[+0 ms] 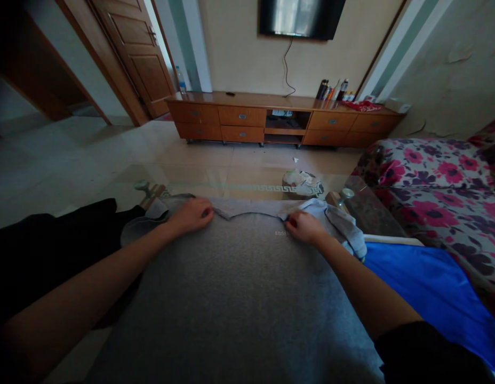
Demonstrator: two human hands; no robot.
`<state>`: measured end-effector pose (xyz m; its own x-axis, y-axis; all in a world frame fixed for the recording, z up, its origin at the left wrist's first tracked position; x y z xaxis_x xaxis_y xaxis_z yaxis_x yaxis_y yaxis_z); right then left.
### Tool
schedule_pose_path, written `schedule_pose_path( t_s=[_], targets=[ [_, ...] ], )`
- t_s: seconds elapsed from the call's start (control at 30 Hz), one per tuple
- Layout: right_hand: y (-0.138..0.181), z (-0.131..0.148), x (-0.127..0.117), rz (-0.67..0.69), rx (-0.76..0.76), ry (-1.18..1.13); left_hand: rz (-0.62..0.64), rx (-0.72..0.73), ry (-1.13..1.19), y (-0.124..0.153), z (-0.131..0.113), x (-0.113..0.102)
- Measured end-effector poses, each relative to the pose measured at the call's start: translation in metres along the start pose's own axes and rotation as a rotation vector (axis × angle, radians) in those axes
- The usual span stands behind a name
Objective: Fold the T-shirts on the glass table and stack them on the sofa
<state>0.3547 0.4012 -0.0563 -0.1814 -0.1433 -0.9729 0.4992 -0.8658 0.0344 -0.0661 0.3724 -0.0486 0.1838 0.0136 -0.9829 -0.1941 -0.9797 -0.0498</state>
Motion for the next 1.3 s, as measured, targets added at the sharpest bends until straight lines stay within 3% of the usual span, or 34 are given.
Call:
schedule_pose_path(
  t_s=[0.07, 0.1, 0.17, 0.27, 0.4, 0.5, 0.63, 0.77, 0.9, 0.97, 1.1, 1.3],
  targets=[
    [-0.009, 0.01, 0.005, 0.018, -0.046, -0.035, 0.13, 0.145, 0.118, -0.001, -0.017, 0.006],
    [-0.014, 0.013, 0.006, -0.037, -0.03, -0.038, 0.119, 0.146, 0.169, -0.002, -0.021, 0.009],
    [-0.02, 0.014, 0.009, -0.149, 0.054, -0.041, 0.012, 0.028, 0.212, -0.005, -0.025, 0.014],
    [-0.022, 0.018, 0.016, -0.196, 0.194, -0.026, -0.082, -0.179, 0.135, -0.002, -0.023, 0.022],
    [-0.014, 0.032, 0.029, -0.271, 0.319, 0.016, -0.185, -0.29, 0.019, 0.012, -0.024, 0.032],
    [-0.011, 0.037, 0.038, -0.25, 0.397, 0.002, -0.176, -0.398, 0.006, 0.021, -0.023, 0.042],
    [-0.013, 0.03, 0.039, -0.219, 0.385, -0.072, -0.14, -0.437, 0.055, 0.02, -0.018, 0.046],
    [-0.003, 0.027, 0.024, -0.294, 0.373, -0.159, -0.191, -0.376, 0.131, 0.031, -0.019, 0.027],
    [0.024, 0.046, 0.01, -0.339, 0.299, -0.168, -0.323, -0.3, 0.04, 0.071, -0.032, -0.01],
    [0.041, 0.059, 0.009, -0.351, 0.295, -0.213, -0.397, -0.356, -0.031, 0.099, -0.034, -0.028],
    [0.073, 0.086, 0.015, -0.404, 0.253, -0.354, -0.53, -0.603, -0.116, 0.15, -0.019, -0.052],
    [0.125, 0.126, 0.005, -0.501, 0.169, -0.446, -0.437, -0.697, -0.21, 0.174, 0.005, -0.057]
  ],
)
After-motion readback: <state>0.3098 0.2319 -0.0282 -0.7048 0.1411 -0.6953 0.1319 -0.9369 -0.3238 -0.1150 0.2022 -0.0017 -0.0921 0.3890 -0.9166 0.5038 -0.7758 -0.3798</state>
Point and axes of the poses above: each hand's wrist, its own y-axis away from the middle knuckle, its own x-axis out of the palm, z = x × y, the point moved 2 cm from there along -y, towards the middle knuckle, and after that the axes turned 8 degrees about -x, right-handed, at the moved point
